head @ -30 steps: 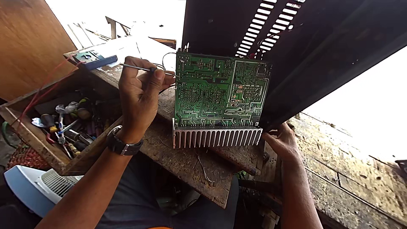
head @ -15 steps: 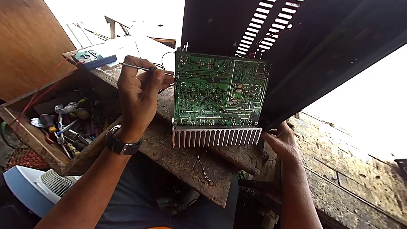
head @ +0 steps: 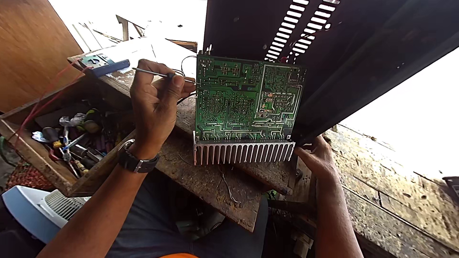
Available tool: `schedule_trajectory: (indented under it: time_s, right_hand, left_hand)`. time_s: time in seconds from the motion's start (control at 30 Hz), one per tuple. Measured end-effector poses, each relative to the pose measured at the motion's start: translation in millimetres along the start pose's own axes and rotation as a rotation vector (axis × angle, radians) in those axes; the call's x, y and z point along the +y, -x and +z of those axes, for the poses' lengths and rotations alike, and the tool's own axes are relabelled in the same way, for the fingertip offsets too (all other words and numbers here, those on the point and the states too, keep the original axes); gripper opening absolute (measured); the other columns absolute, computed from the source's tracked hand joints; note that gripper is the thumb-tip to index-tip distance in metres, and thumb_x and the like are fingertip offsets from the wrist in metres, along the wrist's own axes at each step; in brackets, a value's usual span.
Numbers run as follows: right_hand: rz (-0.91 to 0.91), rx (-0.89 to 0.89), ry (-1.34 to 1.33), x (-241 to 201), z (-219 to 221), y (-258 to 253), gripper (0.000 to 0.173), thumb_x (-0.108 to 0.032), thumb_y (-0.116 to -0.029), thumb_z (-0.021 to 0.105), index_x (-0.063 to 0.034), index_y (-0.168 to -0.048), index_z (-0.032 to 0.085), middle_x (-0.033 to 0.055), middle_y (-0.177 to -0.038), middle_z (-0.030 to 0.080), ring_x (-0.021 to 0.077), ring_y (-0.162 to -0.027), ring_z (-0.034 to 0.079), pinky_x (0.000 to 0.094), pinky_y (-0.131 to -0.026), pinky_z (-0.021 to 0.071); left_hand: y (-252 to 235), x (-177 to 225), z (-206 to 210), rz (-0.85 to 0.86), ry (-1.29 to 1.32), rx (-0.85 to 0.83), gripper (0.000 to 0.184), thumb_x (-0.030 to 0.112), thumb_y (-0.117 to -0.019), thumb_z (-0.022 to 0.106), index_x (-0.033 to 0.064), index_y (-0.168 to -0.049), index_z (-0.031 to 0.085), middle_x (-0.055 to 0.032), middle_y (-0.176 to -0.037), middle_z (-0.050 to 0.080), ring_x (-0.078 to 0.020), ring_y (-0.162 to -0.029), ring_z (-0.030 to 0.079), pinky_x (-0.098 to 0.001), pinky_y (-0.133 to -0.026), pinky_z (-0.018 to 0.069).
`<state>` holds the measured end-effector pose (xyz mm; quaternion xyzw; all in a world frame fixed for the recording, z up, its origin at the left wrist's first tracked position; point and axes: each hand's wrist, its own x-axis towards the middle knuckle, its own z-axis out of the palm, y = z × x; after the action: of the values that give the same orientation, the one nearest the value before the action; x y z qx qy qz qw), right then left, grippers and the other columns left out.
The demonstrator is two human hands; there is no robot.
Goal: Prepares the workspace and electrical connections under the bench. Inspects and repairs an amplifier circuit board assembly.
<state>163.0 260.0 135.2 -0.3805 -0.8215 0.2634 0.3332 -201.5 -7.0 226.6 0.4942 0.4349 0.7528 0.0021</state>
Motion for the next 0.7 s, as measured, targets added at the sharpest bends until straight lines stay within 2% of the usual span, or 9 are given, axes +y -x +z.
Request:
schedule_trajectory:
  time_s: [0.27,0.7]
  right_hand:
    - [0.021,0.001,-0.021,1.5,-0.3,-0.3,0.065,-0.043,-0.0737,0.078,-0.0129,-0.129,0.061,0.0057,-0.116,0.068,0.0141,-0.098,0.068,0.0396,-0.081,0.0579]
    - [0.002,0.003,-0.021,0.1,0.2,-0.4,0.062,-0.044,-0.0747,0.077,-0.0118,-0.126,0.063,0.0069,-0.118,0.067,0.0138,-0.099,0.068,0.0381,-0.082,0.0581]
  left_hand:
    - [0.3,-1.3,-0.7,0.006,0.016,-0.004,0.015,0.004,-0.1052,0.053,0.0064,-0.117,0.045,-0.0106,-0.101,0.074,-0.0303,-0.093,0.076,-0.048,-0.089,0.0647]
    - [-0.2,-1.8,-0.1,0.007,0.012,-0.003,0.015,0.004,-0.1048,0.053,0.0063,-0.117,0.045,-0.0106,-0.1,0.074,-0.0302,-0.093,0.076,-0.0479,-0.089,0.0645]
